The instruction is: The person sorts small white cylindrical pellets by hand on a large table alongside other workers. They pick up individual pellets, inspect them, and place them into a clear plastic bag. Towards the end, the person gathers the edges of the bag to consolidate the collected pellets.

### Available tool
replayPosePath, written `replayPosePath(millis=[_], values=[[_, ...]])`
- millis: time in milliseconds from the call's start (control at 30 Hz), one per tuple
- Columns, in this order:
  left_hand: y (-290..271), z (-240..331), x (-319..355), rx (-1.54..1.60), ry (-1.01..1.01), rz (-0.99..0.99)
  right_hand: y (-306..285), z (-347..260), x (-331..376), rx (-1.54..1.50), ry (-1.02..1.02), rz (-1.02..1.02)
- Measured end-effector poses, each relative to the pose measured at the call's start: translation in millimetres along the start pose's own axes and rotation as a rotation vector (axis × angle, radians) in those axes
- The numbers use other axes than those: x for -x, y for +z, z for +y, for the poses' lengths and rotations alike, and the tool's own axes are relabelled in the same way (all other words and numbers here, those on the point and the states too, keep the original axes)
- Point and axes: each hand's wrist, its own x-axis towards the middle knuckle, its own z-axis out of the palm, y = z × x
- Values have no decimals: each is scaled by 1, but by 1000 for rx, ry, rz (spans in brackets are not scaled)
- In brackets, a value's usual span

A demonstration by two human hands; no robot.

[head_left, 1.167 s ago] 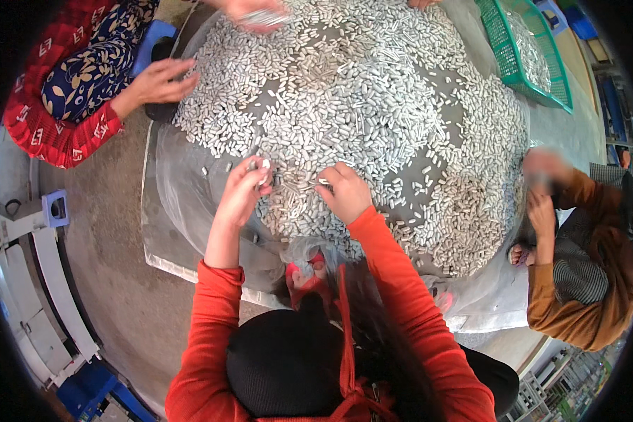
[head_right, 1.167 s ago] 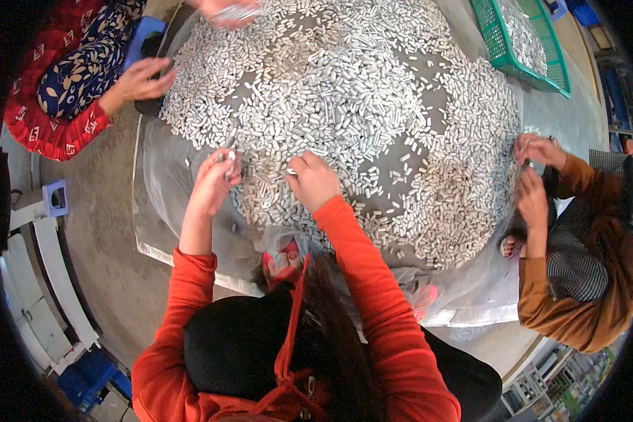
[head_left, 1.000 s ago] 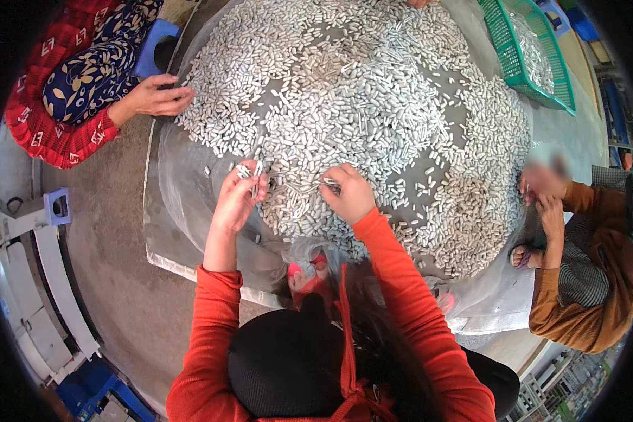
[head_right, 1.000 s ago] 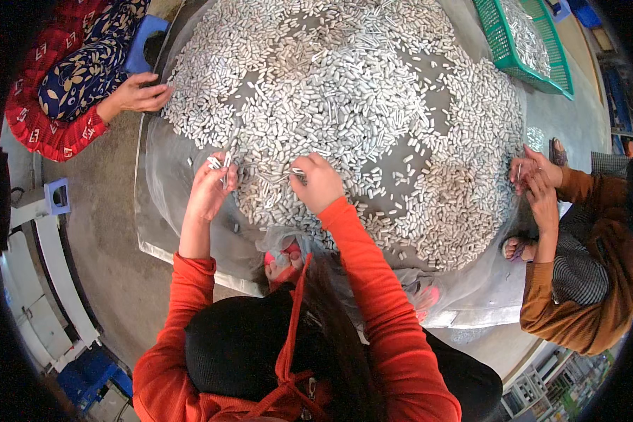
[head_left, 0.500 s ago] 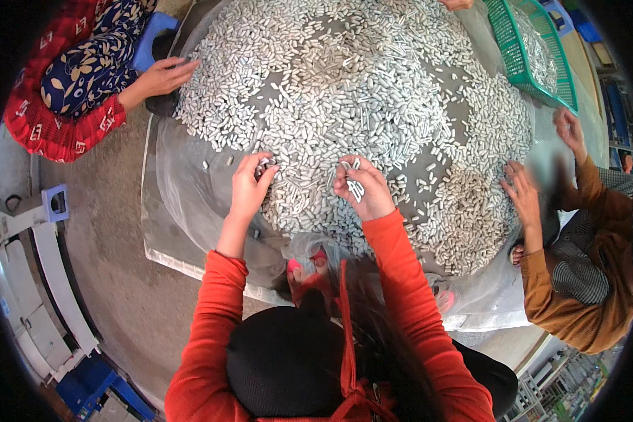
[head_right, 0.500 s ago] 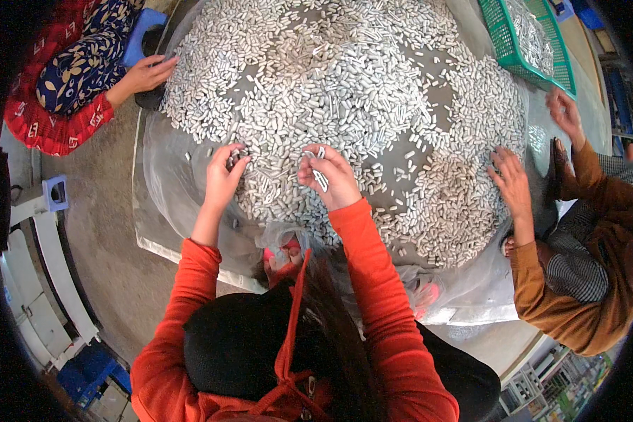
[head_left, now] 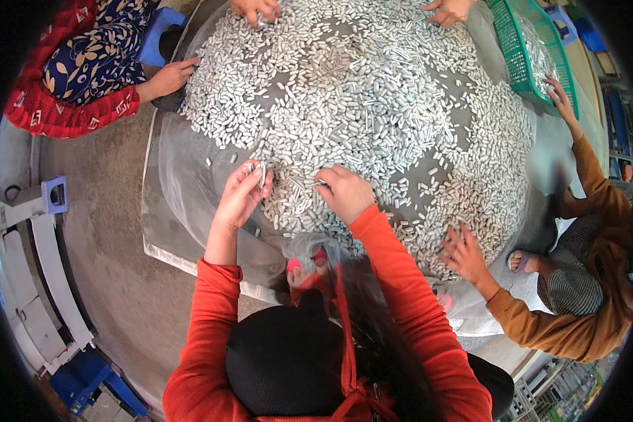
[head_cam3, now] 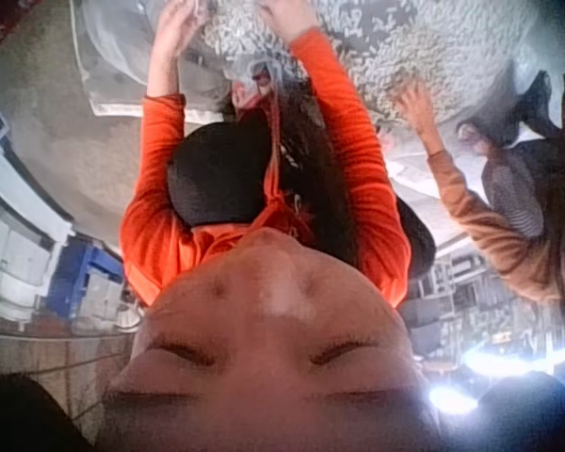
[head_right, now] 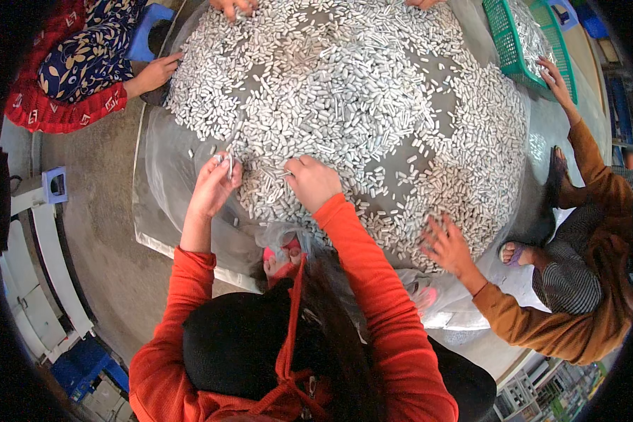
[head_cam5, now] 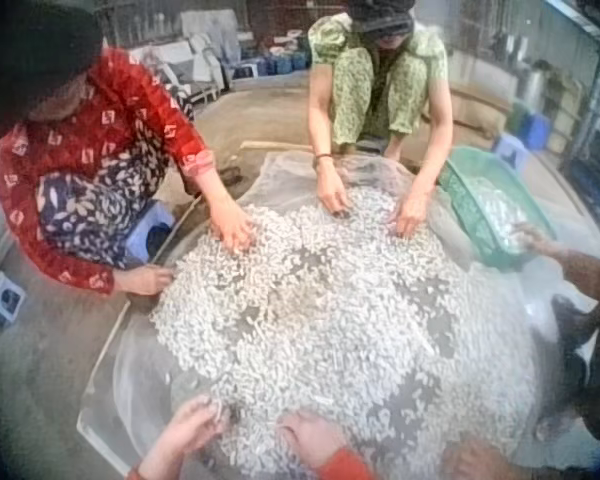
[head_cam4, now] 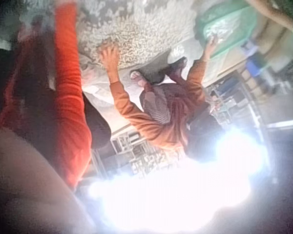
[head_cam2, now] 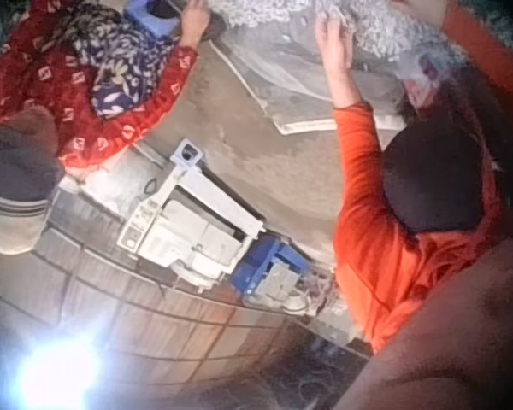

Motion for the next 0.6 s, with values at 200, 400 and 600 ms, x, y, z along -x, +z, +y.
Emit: replayPosePath(millis=[200, 400, 600], values=[[7, -1, 3, -240, 21, -26, 6, 8, 0, -215, -87, 121], [48, 0, -9, -1436, 425, -97, -6, 23, 13, -905, 332, 62], [35, 3, -11, -1813, 490, -151, -16, 21, 10, -1133, 496, 84]])
